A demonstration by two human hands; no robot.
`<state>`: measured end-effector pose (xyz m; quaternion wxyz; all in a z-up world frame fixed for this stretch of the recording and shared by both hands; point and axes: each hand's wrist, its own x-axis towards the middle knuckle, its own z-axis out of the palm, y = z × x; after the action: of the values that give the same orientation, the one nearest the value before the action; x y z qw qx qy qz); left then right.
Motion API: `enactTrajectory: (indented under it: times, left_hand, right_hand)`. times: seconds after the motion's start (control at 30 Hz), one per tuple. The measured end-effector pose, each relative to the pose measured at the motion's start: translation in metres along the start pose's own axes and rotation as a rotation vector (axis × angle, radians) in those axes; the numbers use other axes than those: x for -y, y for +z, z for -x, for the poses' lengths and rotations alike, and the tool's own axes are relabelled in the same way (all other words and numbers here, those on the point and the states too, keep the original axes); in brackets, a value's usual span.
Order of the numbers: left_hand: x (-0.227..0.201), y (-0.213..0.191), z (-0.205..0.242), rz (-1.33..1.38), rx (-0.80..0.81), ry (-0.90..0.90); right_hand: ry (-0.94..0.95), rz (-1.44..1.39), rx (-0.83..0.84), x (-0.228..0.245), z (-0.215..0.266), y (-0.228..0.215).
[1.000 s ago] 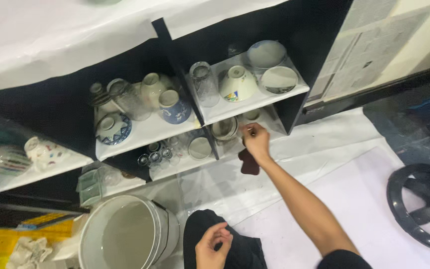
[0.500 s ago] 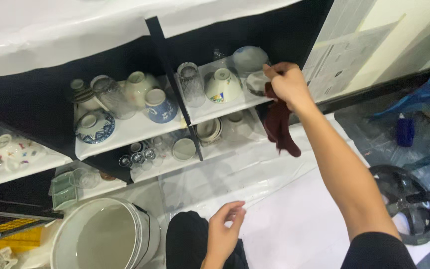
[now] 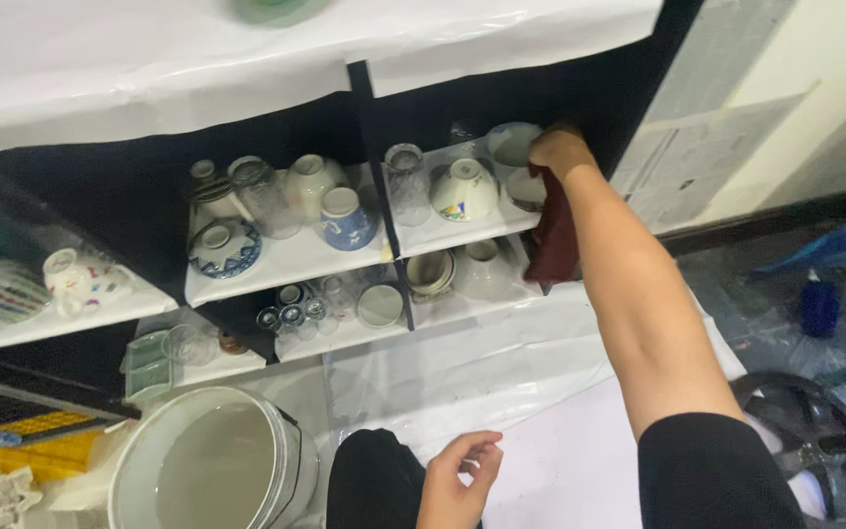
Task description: The person sits on the floor and wipes several small ceramic bowls and plates with a dark cloth. They pick up each item from a shelf, wipe the interior and exterior surfaces, and return the items to the shelf.
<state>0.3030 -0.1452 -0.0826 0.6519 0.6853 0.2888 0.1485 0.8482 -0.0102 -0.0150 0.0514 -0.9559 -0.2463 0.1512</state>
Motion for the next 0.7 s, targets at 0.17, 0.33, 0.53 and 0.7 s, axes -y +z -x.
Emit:
enactTrajectory:
  times: [0.17, 0.33, 0.53, 0.7]
  left_hand:
    - [0.018, 0.0, 0.007, 0.015, 0.043, -0.007]
    - [0.02, 0.0, 0.01, -0.004, 0.093, -0.078]
    - [0.011, -0.006, 0.014, -0.05, 0.162, -0.158]
    - [0.003, -0.01, 0.02, -0.046, 0.2, -0.17]
  right_hand:
    - [0.128, -0.266, -0.047, -0.012, -0.011, 0.008]
    - [0.051, -0.555, -0.314, -0.014, -0.011, 0.014]
    - [0.073, -0.857, -0.353, -0.011, 0.034, -0.004]
    - [0.132, -1.087, -0.249, -0.015, 0.093, -0.022]
